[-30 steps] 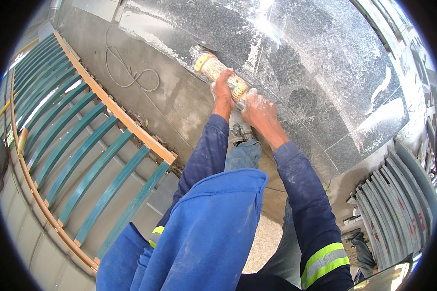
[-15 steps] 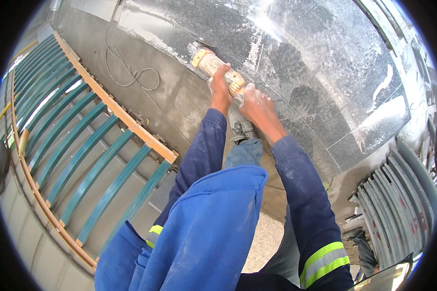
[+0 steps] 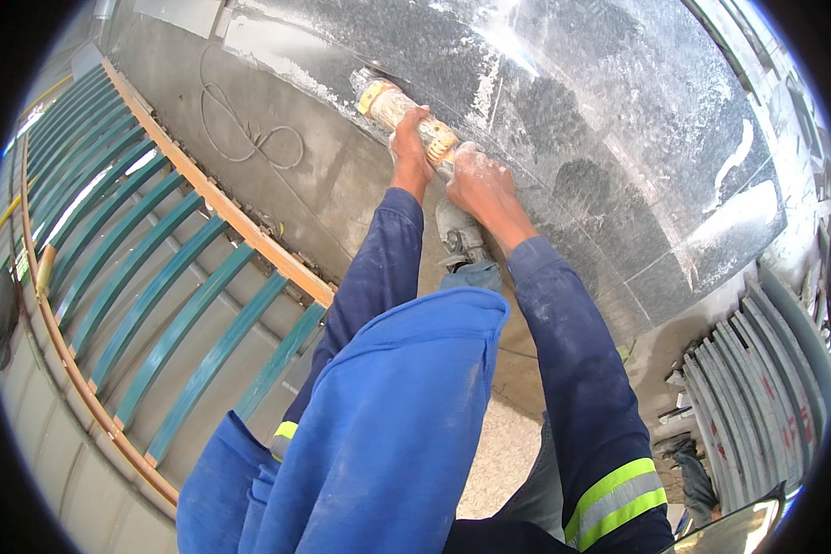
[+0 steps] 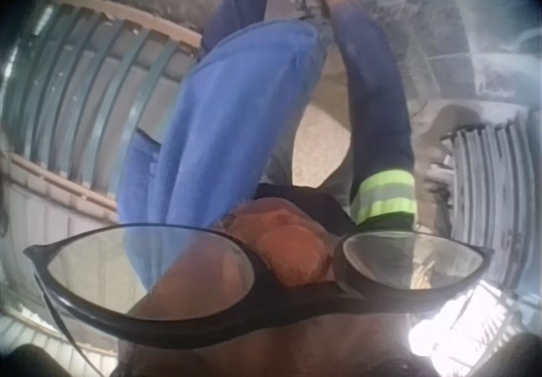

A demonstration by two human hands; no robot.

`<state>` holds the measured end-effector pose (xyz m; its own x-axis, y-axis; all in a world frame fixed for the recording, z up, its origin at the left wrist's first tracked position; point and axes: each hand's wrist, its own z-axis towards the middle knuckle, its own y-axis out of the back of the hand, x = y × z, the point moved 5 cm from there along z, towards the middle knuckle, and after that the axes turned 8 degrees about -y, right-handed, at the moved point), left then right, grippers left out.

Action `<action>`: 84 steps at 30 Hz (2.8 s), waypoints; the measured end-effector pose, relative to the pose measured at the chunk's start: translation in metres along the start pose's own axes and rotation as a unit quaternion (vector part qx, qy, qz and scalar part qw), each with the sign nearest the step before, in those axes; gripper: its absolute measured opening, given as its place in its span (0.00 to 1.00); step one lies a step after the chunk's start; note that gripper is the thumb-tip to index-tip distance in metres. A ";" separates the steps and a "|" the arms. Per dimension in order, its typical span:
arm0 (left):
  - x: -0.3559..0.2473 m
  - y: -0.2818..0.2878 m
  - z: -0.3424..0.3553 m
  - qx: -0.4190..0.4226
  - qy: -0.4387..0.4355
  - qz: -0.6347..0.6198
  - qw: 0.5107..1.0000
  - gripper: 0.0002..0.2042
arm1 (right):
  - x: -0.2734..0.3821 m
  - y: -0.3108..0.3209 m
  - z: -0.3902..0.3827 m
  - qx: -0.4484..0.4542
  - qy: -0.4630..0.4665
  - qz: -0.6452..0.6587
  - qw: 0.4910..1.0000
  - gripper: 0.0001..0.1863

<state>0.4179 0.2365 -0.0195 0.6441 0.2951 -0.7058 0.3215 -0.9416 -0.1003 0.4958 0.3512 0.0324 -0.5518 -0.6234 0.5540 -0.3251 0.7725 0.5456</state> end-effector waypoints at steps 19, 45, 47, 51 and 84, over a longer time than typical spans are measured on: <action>0.006 -0.004 -0.013 -0.009 0.010 -0.008 1.000 0.12 | -0.006 0.003 -0.002 0.015 -0.023 0.001 1.000 0.15; 0.016 -0.004 -0.031 -0.014 0.020 0.000 1.000 0.11 | -0.019 0.002 -0.020 0.032 -0.034 -0.006 0.999 0.16; 0.021 -0.005 -0.043 -0.011 0.014 0.000 1.000 0.11 | -0.023 0.010 -0.033 0.028 -0.035 0.009 0.999 0.14; 0.023 -0.008 -0.045 -0.018 0.011 -0.006 1.000 0.12 | -0.023 0.011 -0.032 0.053 -0.054 -0.027 0.997 0.17; 0.024 0.000 -0.030 0.003 0.012 -0.009 1.000 0.11 | -0.018 0.013 -0.031 0.048 -0.047 -0.017 0.998 0.17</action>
<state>0.4542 0.2485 -0.0160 0.6550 0.3158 -0.6865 0.3293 -0.9370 -0.1168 0.5256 0.3681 0.0492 -0.6068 -0.6389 0.4729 -0.4149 0.7620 0.4972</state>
